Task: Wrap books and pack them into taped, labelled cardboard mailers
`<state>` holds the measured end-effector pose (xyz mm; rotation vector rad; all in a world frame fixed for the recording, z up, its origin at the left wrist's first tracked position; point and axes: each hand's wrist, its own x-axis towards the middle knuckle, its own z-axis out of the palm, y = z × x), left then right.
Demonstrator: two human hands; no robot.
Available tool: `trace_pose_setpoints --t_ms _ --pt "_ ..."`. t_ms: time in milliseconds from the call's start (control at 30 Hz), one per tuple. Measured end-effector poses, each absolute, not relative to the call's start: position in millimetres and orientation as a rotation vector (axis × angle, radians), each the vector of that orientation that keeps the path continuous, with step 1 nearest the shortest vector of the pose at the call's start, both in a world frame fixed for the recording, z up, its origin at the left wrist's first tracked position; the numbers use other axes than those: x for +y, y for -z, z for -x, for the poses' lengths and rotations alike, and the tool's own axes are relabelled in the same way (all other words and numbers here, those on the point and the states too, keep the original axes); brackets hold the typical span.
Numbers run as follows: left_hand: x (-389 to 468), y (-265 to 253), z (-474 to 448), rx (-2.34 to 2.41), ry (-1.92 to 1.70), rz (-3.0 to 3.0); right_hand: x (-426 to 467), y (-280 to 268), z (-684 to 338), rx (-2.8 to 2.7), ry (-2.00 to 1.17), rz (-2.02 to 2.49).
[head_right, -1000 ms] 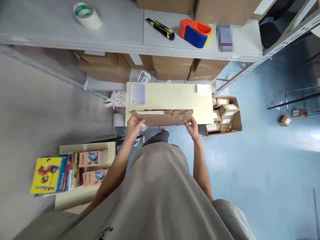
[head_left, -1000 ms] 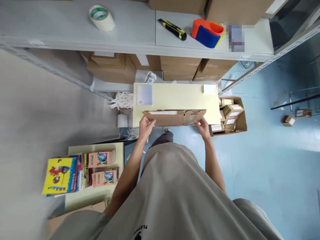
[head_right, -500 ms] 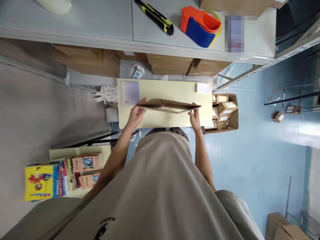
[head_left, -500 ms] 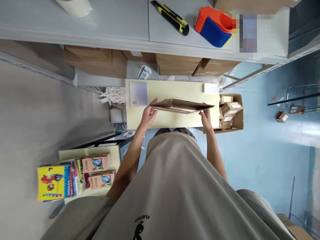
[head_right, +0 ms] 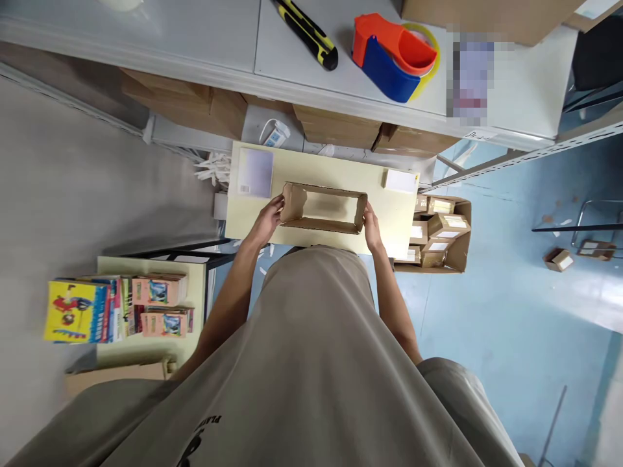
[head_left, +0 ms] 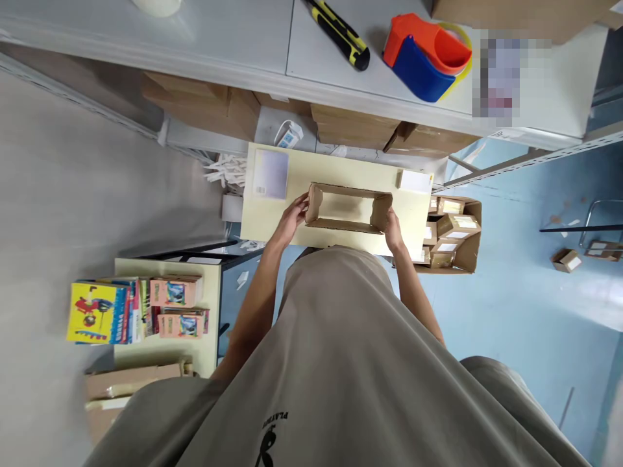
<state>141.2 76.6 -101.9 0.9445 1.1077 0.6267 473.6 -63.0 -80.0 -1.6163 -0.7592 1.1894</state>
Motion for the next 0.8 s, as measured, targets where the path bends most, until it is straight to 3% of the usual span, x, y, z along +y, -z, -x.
trace_pose_setpoints --t_ms 267,500,800 --pt "67 85 -159 1.12 -0.59 -1.059 -59 78 -478 -0.719 -1.267 1.577" --pt "74 101 -160 1.192 -0.598 -1.163 -54 100 -467 -0.68 -1.255 1.558" --pt "75 90 -145 1.238 -0.609 -1.222 -59 96 -466 -0.681 -0.999 1.687"
